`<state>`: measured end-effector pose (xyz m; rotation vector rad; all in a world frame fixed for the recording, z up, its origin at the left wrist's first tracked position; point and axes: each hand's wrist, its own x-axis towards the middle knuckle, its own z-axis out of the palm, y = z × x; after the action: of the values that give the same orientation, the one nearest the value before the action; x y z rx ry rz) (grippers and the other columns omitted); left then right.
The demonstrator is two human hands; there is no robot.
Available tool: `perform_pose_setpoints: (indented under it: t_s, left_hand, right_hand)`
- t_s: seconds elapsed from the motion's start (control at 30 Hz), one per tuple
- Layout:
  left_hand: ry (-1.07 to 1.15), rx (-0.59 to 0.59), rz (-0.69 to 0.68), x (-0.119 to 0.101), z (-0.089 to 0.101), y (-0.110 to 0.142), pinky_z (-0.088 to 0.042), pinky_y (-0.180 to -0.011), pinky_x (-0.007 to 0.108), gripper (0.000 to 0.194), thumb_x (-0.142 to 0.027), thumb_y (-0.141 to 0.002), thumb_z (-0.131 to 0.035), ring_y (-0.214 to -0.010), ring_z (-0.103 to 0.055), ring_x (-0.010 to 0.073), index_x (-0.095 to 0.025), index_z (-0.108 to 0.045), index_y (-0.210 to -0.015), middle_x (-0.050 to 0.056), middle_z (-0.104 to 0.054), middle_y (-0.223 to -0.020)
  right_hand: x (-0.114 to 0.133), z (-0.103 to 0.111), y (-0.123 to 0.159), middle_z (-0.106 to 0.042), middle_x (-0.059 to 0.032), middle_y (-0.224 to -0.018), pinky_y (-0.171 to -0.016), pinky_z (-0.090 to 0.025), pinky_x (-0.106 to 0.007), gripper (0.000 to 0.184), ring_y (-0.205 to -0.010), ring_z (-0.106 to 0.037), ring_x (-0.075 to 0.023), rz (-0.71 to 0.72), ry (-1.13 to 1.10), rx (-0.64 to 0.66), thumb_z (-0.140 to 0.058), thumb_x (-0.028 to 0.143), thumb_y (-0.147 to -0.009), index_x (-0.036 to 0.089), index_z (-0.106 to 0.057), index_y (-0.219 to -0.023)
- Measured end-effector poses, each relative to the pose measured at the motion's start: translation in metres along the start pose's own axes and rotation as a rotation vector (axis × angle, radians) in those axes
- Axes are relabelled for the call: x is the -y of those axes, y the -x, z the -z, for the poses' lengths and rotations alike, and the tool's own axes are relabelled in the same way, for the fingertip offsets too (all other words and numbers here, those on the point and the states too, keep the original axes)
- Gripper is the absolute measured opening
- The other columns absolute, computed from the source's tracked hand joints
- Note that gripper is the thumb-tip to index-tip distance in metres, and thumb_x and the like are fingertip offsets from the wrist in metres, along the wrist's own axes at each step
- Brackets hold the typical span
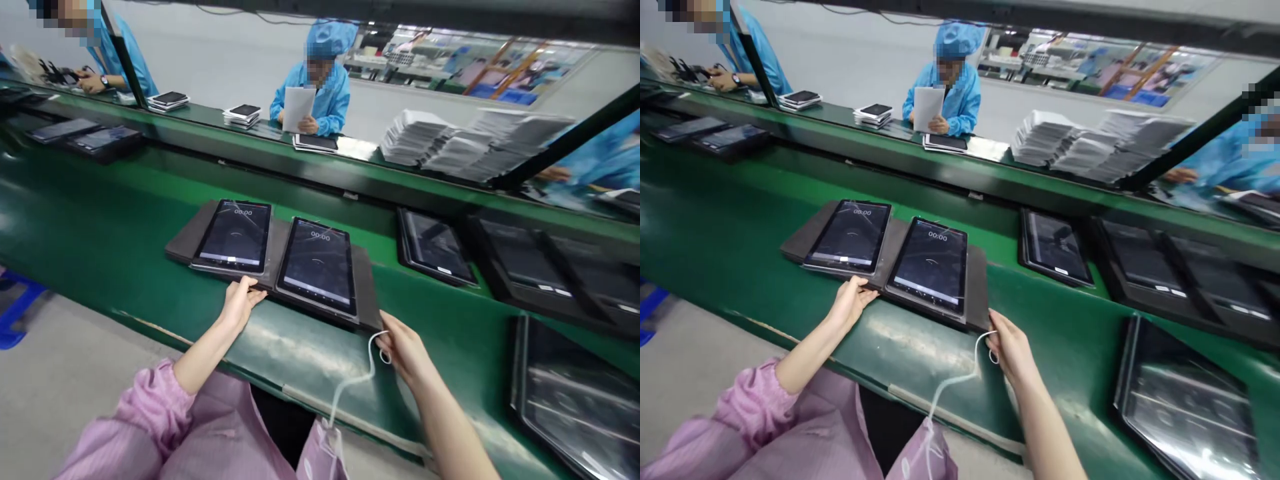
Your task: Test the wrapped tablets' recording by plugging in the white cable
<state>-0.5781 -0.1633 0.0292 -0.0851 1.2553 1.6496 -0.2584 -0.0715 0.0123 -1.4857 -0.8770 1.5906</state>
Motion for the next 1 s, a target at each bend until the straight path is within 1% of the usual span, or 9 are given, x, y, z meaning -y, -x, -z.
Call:
perform_pose_setpoints:
  t_s: [0.07, 0.2, 0.3, 0.4, 0.53, 0.67, 0.8, 0.9, 1.0]
  left_hand:
    - [0.007, 0.022, -0.001, 0.002, 0.002, 0.0, -0.06, -0.069, 0.029, 0.018, -0.03, -0.099, -0.066, -0.077, -0.066, 0.0129, -0.013, -0.065, -0.106, 0.003, -0.068, -0.096]
    - [0.072, 0.061, -0.041, -0.01, 0.013, -0.001, -0.061, -0.077, 0.032, 0.014, -0.022, -0.09, -0.073, -0.076, -0.069, 0.0148, -0.013, -0.064, -0.085, 0.002, -0.07, -0.085]
    - [0.169, 0.035, -0.112, -0.038, 0.033, -0.006, -0.061, -0.087, 0.037, 0.019, -0.034, -0.09, -0.067, -0.087, -0.073, 0.0202, -0.016, -0.065, -0.084, 0.007, -0.074, -0.09]
    - [0.225, 0.003, -0.162, -0.073, 0.049, -0.019, -0.061, -0.09, 0.038, 0.034, -0.047, -0.098, -0.052, -0.095, -0.074, 0.0228, -0.018, -0.069, -0.102, 0.01, -0.076, -0.103]
    - [0.211, -0.001, -0.137, -0.103, 0.051, -0.035, -0.063, -0.082, 0.034, 0.027, -0.031, -0.099, -0.05, -0.08, -0.075, 0.0215, -0.013, -0.069, -0.102, 0.011, -0.077, -0.092]
    - [0.211, 0.041, -0.137, -0.109, 0.046, -0.027, -0.064, -0.076, 0.034, 0.023, -0.021, -0.095, -0.05, -0.078, -0.076, 0.0226, -0.011, -0.07, -0.099, 0.011, -0.078, -0.09]
    - [0.23, 0.054, -0.176, -0.095, 0.049, 0.01, -0.065, -0.079, 0.036, 0.026, -0.02, -0.096, -0.048, -0.092, -0.077, 0.0245, -0.012, -0.072, -0.102, 0.012, -0.079, -0.103]
    - [0.213, 0.039, -0.181, -0.074, 0.06, 0.048, -0.065, -0.087, 0.04, 0.028, -0.023, -0.096, -0.052, -0.105, -0.075, 0.0283, -0.012, -0.073, -0.11, 0.014, -0.077, -0.115]
    - [0.144, 0.0, -0.072, -0.05, 0.082, 0.08, -0.063, -0.092, 0.044, 0.027, -0.023, -0.094, -0.059, -0.108, -0.074, 0.031, -0.011, -0.074, -0.112, 0.015, -0.077, -0.117]
  right_hand:
    - [0.004, -0.017, -0.013, -0.047, 0.0061, -0.053, -0.034, -0.034, -0.018, 0.046, -0.039, -0.038, -0.0067, -0.042, 0.001, 0.026, -0.083, 0.058, -0.079, 0.017, -0.063, -0.077]
    - [0.016, -0.036, -0.023, -0.068, -0.002, -0.068, -0.045, -0.05, -0.025, 0.043, -0.055, -0.062, -0.0174, -0.05, 0.006, 0.098, -0.094, 0.049, -0.059, 0.022, -0.069, -0.083]
    - [0.019, -0.035, -0.019, -0.076, -0.0045, -0.085, -0.048, -0.052, -0.026, 0.045, -0.065, -0.069, -0.0215, -0.034, 0.011, 0.141, -0.092, 0.046, -0.059, 0.025, -0.072, -0.094]
    - [0.016, -0.033, -0.015, -0.078, -0.0055, -0.099, -0.054, -0.056, -0.028, 0.05, -0.08, -0.074, -0.0252, -0.01, 0.018, 0.176, -0.092, 0.047, -0.062, 0.026, -0.074, -0.104]
    - [0.017, -0.039, -0.016, -0.077, -0.0049, -0.108, -0.073, -0.064, -0.033, 0.059, -0.1, -0.074, -0.0293, 0.046, -0.01, 0.207, -0.095, 0.047, -0.06, 0.027, -0.073, -0.11]
    - [0.027, -0.041, -0.013, -0.078, -0.0067, -0.107, -0.074, -0.064, -0.03, 0.074, -0.101, -0.074, -0.0302, 0.082, -0.067, 0.153, -0.099, 0.047, -0.049, 0.023, -0.072, -0.114]
    - [0.026, -0.018, 0.007, -0.076, -0.0092, -0.114, -0.074, -0.064, -0.028, 0.077, -0.102, -0.074, -0.0303, 0.069, -0.036, 0.093, -0.099, 0.051, -0.049, 0.023, -0.072, -0.115]
    - [0.007, 0.016, 0.03, -0.075, -0.0091, -0.119, -0.077, -0.064, -0.028, 0.07, -0.103, -0.073, -0.0301, 0.019, 0.091, 0.035, -0.095, 0.058, -0.053, 0.023, -0.075, -0.109]
    - [-0.014, 0.059, 0.052, -0.078, -0.0101, -0.109, -0.071, -0.063, -0.026, 0.062, -0.097, -0.074, -0.0295, 0.023, 0.382, -0.033, -0.088, 0.063, -0.059, 0.02, -0.077, -0.102]
